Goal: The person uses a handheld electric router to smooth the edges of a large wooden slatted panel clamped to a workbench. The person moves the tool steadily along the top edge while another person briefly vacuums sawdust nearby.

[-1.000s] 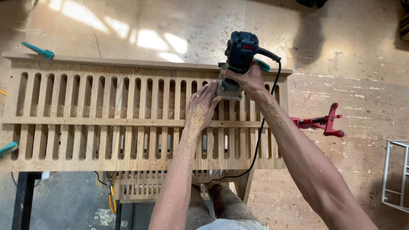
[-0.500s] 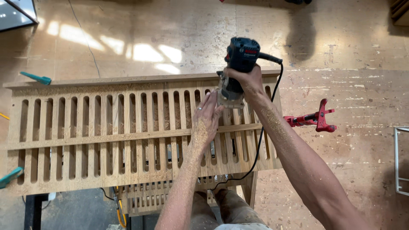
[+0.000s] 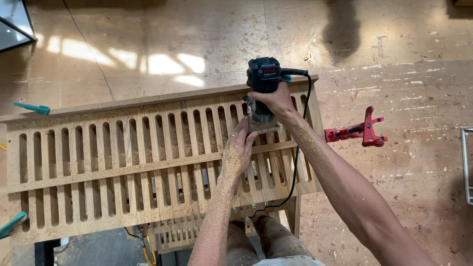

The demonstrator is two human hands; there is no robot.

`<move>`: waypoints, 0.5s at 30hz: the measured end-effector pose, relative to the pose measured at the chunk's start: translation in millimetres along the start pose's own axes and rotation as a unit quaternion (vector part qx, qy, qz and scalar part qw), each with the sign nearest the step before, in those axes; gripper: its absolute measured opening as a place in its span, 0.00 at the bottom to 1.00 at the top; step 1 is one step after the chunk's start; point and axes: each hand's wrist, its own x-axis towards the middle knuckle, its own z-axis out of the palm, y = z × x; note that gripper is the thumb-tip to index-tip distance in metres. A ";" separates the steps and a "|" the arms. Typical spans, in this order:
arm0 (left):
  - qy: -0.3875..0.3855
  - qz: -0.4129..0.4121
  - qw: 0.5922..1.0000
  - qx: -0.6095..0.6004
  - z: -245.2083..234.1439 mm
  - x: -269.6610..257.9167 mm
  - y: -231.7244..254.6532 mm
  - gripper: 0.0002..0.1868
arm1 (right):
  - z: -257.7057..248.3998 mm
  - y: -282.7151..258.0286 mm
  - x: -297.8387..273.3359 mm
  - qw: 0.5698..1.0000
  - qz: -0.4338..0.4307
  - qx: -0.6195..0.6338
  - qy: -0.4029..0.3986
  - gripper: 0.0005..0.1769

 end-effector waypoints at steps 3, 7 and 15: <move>-0.025 -0.069 0.997 0.037 2.1 -6.3 0.1 0.34 | 0.8 -6.4 -9.1 0.999 -0.025 -0.018 -0.019 0.54; -0.063 -0.063 0.991 0.104 23.3 -4.8 -67.4 0.39 | -1.9 24.6 -2.7 0.997 -0.077 -0.019 -0.011 0.56; -0.105 0.066 0.990 0.069 -8.0 -8.5 -59.9 0.33 | -5.3 70.1 -13.2 0.984 -0.151 -0.079 0.051 0.48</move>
